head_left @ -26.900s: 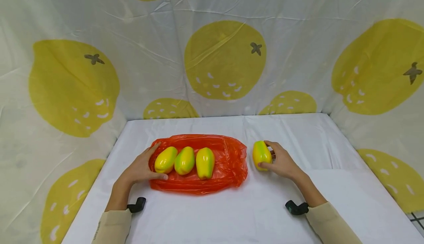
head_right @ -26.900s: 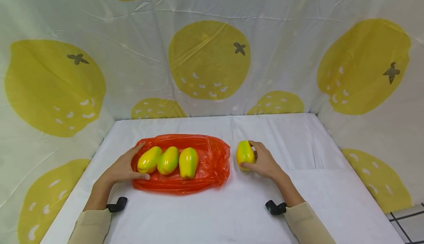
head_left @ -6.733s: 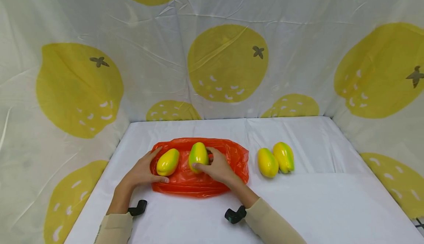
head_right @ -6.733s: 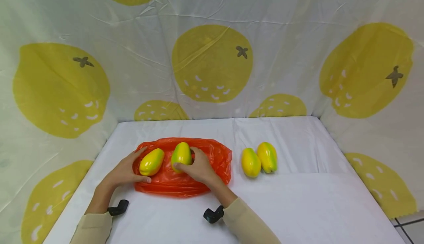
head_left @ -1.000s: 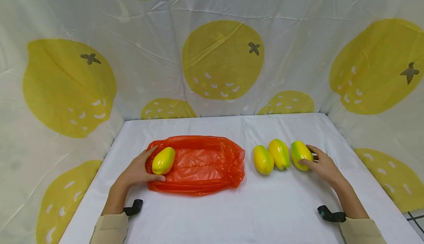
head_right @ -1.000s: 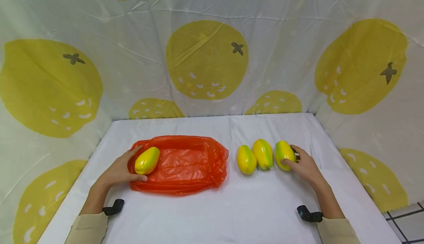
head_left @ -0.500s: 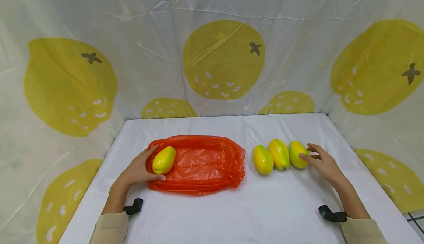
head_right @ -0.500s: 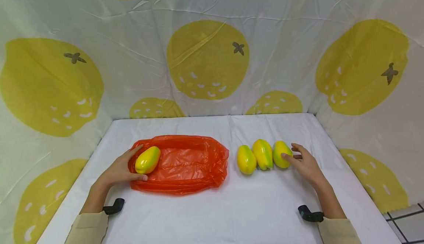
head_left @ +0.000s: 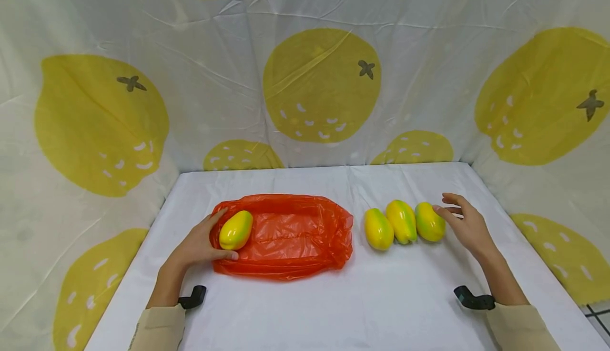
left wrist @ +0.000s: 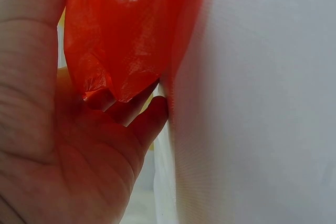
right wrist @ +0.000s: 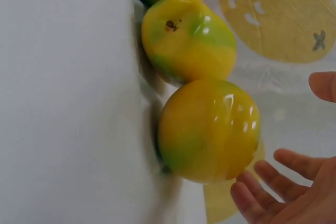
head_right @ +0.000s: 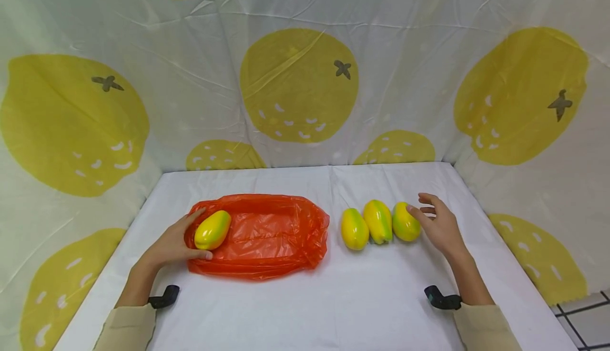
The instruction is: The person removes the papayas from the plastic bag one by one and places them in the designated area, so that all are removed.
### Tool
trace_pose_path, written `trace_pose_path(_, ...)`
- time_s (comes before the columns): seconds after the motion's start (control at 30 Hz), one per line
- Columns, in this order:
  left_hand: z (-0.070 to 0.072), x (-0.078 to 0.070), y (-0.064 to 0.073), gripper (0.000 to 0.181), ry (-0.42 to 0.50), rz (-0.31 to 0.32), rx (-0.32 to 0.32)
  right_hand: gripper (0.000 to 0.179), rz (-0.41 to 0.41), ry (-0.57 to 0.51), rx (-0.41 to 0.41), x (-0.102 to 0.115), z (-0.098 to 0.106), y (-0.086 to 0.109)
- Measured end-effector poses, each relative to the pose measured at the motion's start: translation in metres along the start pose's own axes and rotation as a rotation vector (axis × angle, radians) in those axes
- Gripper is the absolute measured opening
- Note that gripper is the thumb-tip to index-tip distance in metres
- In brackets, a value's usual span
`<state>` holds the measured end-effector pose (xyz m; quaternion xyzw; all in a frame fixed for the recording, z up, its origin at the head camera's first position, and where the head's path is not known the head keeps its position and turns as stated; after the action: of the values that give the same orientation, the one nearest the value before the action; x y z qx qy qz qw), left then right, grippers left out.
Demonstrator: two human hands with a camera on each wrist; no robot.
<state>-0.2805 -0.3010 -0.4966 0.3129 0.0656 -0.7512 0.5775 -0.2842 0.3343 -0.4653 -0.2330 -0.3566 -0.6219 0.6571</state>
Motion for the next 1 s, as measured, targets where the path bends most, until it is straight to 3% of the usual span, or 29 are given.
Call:
trace_pose_path(0.5, 0.000, -0.004, 0.001, 0.128, -0.012, -0.011, 0.005, 0.069, 0.110, -0.076, -0.022, 0.049, -0.011, -0.013)
trace_pose_path(1.0, 0.002, -0.001, 0.003, 0.120, 0.005, -0.016, -0.006, 0.061, 0.268, -0.119, 0.103, 0.126, -0.077, -0.040)
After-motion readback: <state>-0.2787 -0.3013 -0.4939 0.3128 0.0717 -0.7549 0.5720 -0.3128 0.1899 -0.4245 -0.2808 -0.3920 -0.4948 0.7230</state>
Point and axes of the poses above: each hand's wrist, its own y-axis away from the middle knuckle, its own z-axis out of the back of the hand, x = y × z, the point moved 8 cm from there along -y, towards the middle knuckle, and after that the axes turned 14 degrees about x, right-handed, at the moved point
